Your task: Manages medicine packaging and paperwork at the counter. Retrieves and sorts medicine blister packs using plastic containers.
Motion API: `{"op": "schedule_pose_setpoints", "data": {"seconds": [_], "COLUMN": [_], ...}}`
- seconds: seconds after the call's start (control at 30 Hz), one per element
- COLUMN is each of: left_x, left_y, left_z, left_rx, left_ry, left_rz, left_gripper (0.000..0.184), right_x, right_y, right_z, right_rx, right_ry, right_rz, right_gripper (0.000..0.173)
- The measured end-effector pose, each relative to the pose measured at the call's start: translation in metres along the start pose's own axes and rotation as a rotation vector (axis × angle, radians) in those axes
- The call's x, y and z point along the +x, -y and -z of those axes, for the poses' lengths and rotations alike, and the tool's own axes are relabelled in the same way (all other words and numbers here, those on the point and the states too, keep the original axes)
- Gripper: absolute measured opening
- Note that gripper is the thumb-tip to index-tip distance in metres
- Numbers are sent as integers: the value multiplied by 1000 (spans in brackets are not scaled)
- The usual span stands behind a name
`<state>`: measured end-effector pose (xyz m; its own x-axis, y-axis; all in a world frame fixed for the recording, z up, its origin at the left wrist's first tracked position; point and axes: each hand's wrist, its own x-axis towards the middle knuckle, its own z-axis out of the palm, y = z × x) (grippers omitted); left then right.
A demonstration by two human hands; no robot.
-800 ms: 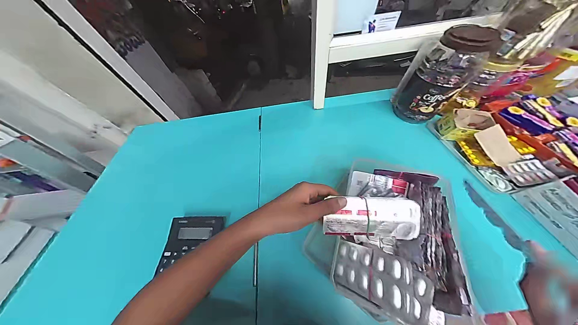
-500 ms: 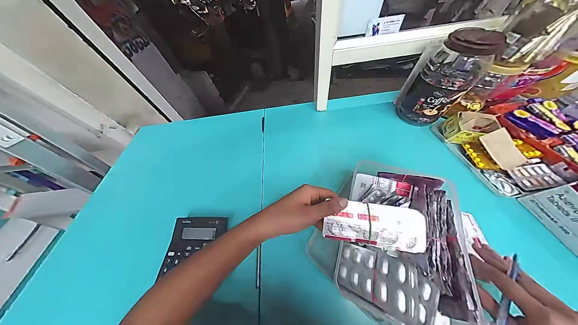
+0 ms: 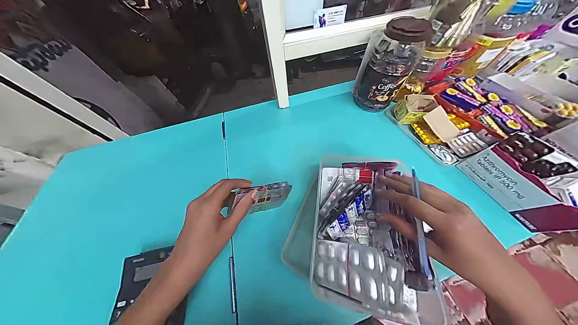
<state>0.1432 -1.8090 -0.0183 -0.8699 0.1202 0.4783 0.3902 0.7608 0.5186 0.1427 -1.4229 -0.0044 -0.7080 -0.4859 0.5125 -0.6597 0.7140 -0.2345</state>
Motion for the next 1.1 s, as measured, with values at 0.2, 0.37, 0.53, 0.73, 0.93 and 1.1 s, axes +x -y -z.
{"op": "schedule_pose_setpoints", "data": {"seconds": [0.2, 0.37, 0.53, 0.73, 0.93, 1.1], "left_x": [-3, -2, -2, 2, 7, 25], "left_y": [16, 25, 45, 73, 57, -16], "left_z": [-8, -5, -6, -18, -32, -45], "left_rx": [-18, -214, -399, -393, 171, 24], "left_ry": [23, 102, 160, 361, 281, 134], "left_rz": [49, 295, 410, 575, 66, -216], "left_gripper": [35, 28, 26, 30, 53, 36], "right_x": [39, 42, 7, -42, -79, -88], "right_y": [0, -4, -26, -54, -52, -42], "right_z": [-24, -12, 35, 26, 14, 8], "right_rx": [-73, -24, 410, 535, 521, 564], "right_ry": [359, 291, -124, -476, -459, -486], "right_rz": [129, 218, -152, -791, -965, -935], "right_gripper": [46, 17, 28, 22, 20, 21]}}
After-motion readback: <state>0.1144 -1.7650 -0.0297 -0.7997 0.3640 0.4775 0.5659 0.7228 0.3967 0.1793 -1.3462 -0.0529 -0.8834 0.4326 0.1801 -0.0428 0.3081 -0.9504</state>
